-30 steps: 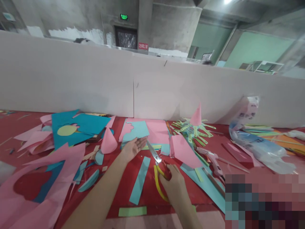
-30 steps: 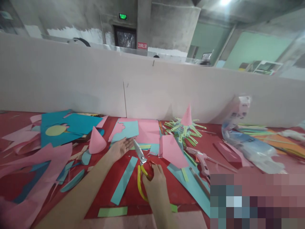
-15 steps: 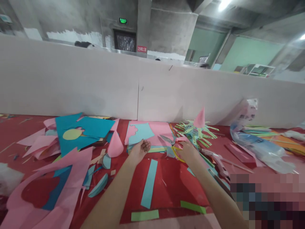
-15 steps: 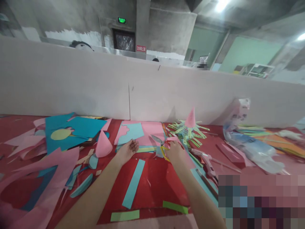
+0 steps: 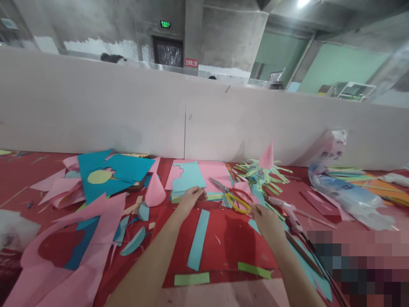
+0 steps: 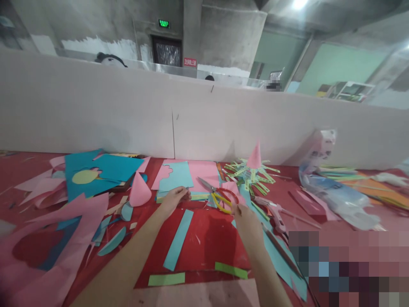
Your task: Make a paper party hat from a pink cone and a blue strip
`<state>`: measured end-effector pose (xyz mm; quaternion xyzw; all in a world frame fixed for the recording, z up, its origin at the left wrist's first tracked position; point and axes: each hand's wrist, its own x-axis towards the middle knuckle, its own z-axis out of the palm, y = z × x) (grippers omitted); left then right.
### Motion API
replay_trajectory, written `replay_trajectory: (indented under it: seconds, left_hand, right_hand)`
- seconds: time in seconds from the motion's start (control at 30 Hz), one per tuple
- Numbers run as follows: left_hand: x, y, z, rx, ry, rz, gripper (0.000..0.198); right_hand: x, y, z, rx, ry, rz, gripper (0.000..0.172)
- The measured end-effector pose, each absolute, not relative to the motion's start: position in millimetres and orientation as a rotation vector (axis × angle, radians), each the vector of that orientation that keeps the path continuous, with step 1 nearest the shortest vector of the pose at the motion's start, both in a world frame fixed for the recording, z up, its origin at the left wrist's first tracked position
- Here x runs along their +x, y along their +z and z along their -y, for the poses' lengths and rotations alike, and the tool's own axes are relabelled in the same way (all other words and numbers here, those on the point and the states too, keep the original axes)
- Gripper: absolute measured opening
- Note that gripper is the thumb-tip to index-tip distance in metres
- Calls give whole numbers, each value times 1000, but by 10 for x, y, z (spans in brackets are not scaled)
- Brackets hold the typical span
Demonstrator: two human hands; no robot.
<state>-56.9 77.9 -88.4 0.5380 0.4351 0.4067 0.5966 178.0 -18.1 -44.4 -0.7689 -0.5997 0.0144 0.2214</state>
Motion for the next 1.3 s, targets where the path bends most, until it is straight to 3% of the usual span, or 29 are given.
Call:
replay_trajectory:
  seconds: [0.13, 0.3, 0.43, 0.53, 0.87, 0.97, 1.1, 1.17, 1.2, 1.3]
  left_hand:
    - [-594, -783, -702, 1498, 936, -1169, 32]
    - [-717, -682, -420, 1781, 897, -1261, 16]
    - [-836, -743, -183, 1889, 882, -1313, 36]
    - [-852, -830, -80, 1893, 911, -1359, 41]
    - [-834, -829, -10, 1487, 1235, -1350, 19]
    - [-890, -836, 21, 1266, 1289, -1241, 20]
    - [-926, -818, 28, 1017, 1232, -1070, 28]
    - [-916, -794, 25, 937, 1177, -1000, 28]
    - [-905, -782, 26, 905, 1155, -971, 28]
    - [-865, -759, 36, 833, 1118, -906, 26]
  right_hand:
    - [1697, -575, 410, -2147, 89, 1689, 33]
    - [1441, -658, 506, -2076, 146, 1774, 32]
    - [1257, -568, 443, -1963, 194, 1845, 31]
    - [1157, -527, 399, -1876, 217, 1886, 30]
    - [1250, -638, 455, -1740, 471, 1764, 33]
    - [1293, -545, 465, -1664, 795, 1646, 35]
    - [1261, -441, 539, -1374, 1775, 1450, 47]
    - [1210, -438, 568, -1271, 1977, 1451, 50]
    - [1183, -448, 569, -1278, 1866, 1465, 48]
    - [1130, -492, 515, -1318, 977, 1470, 33]
